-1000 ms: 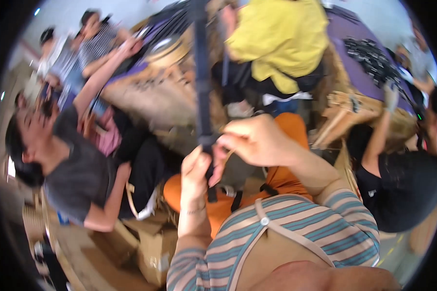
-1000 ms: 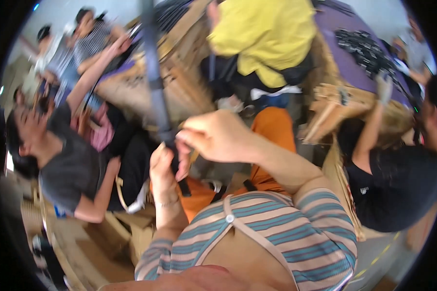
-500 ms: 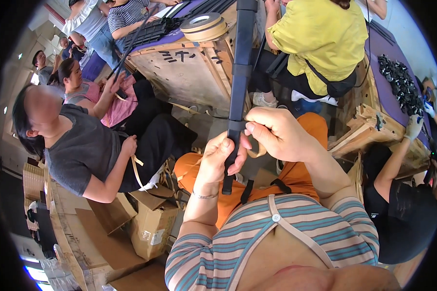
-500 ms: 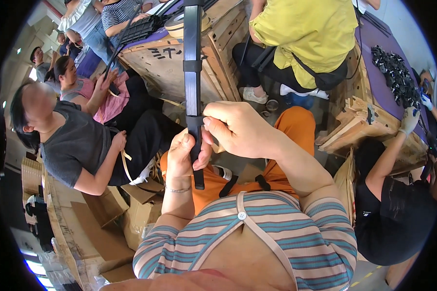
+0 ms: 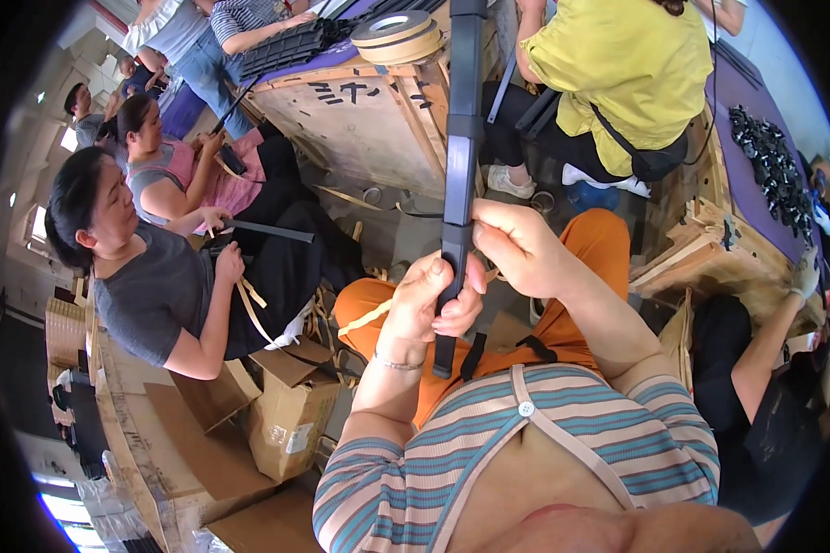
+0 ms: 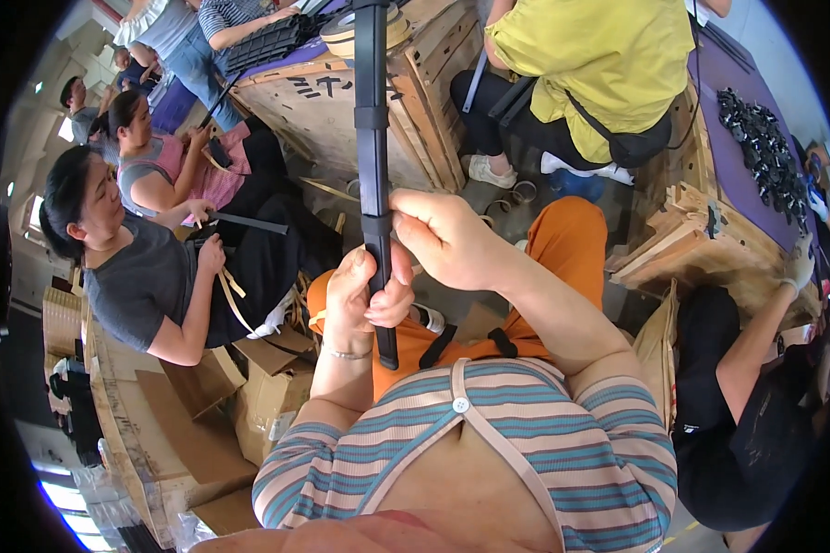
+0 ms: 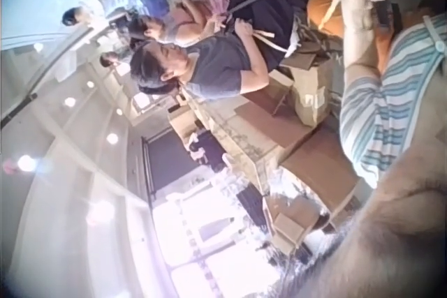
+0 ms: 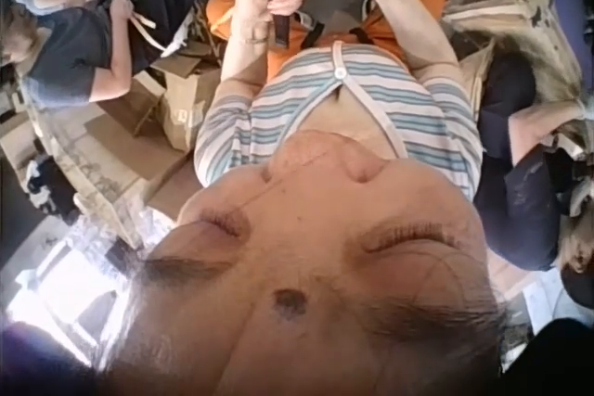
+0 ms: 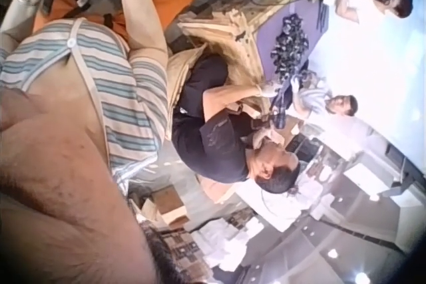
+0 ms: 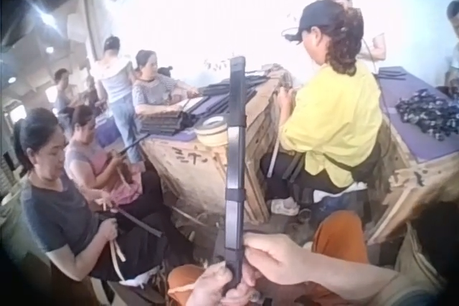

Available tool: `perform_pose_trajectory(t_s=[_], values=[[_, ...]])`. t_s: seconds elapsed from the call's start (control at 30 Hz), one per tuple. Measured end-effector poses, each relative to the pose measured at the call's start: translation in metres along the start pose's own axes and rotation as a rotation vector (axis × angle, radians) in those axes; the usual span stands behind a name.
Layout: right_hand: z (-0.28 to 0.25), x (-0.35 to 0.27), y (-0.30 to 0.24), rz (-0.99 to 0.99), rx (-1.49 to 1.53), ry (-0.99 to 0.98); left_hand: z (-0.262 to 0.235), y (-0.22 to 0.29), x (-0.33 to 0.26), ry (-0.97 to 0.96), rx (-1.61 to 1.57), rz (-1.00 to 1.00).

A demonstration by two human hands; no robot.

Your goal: Applying adhesive tape strips to long plastic components in a workshop setting.

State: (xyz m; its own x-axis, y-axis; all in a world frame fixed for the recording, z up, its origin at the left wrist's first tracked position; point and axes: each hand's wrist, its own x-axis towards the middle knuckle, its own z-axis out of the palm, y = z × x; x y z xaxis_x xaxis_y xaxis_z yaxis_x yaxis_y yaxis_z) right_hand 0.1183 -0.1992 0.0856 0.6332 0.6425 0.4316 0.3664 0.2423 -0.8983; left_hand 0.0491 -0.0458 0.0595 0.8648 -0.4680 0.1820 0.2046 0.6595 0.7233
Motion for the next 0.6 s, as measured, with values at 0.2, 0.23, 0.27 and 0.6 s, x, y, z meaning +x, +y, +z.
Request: perform_pose_trajectory(t_s=[0.2, 0.23, 0.27, 0.6], values=[[-0.001, 0.021, 0.028, 0.177, 0.117, -0.076, -0.020, -0.011, 0.000, 0.021, -0.258, 0.062], [0.000, 0.026, 0.033, 0.218, 0.173, -0.085, -0.022, -0.014, -0.001, 0.016, -0.255, 0.056], [0.003, 0.029, 0.041, 0.257, 0.229, -0.095, -0.024, -0.017, -0.002, -0.029, -0.339, 0.064], [-0.003, 0.021, 0.053, 0.303, 0.435, -0.013, 0.001, 0.002, 0.019, -0.507, -0.495, -0.044]])
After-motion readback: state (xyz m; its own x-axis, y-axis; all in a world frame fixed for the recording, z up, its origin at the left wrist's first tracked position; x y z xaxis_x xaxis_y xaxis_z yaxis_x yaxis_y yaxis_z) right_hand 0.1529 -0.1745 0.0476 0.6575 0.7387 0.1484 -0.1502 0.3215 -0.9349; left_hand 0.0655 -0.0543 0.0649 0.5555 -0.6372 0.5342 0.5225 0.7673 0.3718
